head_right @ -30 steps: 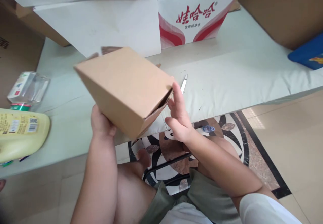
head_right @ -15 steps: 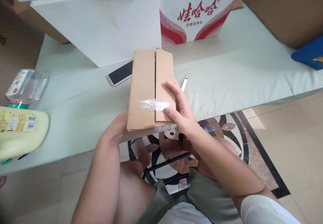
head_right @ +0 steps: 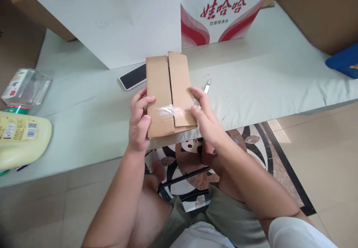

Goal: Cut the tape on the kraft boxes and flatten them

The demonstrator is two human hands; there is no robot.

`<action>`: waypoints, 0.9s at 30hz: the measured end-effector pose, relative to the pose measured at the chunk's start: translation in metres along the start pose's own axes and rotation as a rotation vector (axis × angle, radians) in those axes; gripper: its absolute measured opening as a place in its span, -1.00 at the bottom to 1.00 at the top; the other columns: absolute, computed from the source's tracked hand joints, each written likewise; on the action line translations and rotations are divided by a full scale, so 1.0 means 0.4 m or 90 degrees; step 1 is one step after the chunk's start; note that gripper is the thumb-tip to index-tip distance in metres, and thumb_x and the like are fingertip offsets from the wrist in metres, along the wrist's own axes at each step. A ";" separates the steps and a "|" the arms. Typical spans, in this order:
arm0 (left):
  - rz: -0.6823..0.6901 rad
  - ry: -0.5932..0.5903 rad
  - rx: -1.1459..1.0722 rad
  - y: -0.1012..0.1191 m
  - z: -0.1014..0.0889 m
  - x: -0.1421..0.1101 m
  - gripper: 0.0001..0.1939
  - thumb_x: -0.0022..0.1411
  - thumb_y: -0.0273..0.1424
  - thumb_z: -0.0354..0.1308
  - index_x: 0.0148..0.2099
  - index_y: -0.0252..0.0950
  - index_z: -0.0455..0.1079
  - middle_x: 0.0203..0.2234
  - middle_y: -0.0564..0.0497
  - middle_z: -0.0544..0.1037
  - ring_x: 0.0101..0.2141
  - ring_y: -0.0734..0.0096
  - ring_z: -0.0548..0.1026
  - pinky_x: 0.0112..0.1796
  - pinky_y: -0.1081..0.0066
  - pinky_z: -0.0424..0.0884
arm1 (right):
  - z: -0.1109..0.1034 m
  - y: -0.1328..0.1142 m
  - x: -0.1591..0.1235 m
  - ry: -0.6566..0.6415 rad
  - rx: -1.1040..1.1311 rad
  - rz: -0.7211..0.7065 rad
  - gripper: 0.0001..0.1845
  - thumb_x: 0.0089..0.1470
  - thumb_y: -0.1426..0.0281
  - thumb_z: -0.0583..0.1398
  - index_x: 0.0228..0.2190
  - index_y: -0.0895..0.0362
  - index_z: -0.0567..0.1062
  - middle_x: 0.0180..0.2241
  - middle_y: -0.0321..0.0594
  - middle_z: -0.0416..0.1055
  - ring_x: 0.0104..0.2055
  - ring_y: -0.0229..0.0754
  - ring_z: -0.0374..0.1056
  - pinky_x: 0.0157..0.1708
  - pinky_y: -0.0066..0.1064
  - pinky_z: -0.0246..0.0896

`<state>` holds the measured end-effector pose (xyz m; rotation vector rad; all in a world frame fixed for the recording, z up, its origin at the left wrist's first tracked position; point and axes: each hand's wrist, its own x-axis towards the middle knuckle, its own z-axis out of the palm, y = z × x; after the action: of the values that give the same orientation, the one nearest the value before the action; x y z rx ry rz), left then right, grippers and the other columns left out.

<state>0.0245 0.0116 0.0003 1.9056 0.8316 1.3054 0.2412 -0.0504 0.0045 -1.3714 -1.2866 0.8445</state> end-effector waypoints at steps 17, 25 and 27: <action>0.080 0.077 0.025 -0.028 0.041 -0.019 -0.59 0.48 -0.09 -0.10 0.20 -0.07 0.38 0.22 -0.07 0.32 0.30 0.09 0.30 0.30 0.10 0.28 | -0.063 0.036 0.052 -0.011 -0.479 0.224 -0.68 0.06 0.33 0.15 -0.11 0.07 0.45 -0.51 -0.27 0.34 -0.46 -0.12 0.25 -0.40 -0.28 0.13; 0.076 0.097 0.049 -0.021 0.065 -0.029 -0.59 0.50 -0.11 -0.13 0.21 -0.10 0.36 0.22 -0.11 0.30 0.32 0.06 0.27 0.31 0.04 0.28 | -0.075 -0.052 -0.022 0.126 -0.091 -0.245 -0.60 0.07 0.25 0.30 -0.05 -0.08 0.38 -0.40 -0.37 0.45 -0.45 -0.24 0.38 -0.52 -0.39 0.28; 0.074 0.093 0.056 -0.019 0.064 -0.030 -0.59 0.50 -0.11 -0.13 0.21 -0.10 0.36 0.22 -0.11 0.30 0.33 0.04 0.25 0.31 0.02 0.28 | -0.065 -0.084 -0.049 0.255 -0.133 -0.321 -0.84 0.15 0.30 0.30 -0.26 -0.03 0.40 -0.58 -0.46 0.31 -0.64 -0.34 0.22 -0.69 -0.46 0.05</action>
<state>0.0441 0.0019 -0.0191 1.9701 0.8745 1.5170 0.2541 -0.0782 0.0400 -1.2145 -1.3370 0.0864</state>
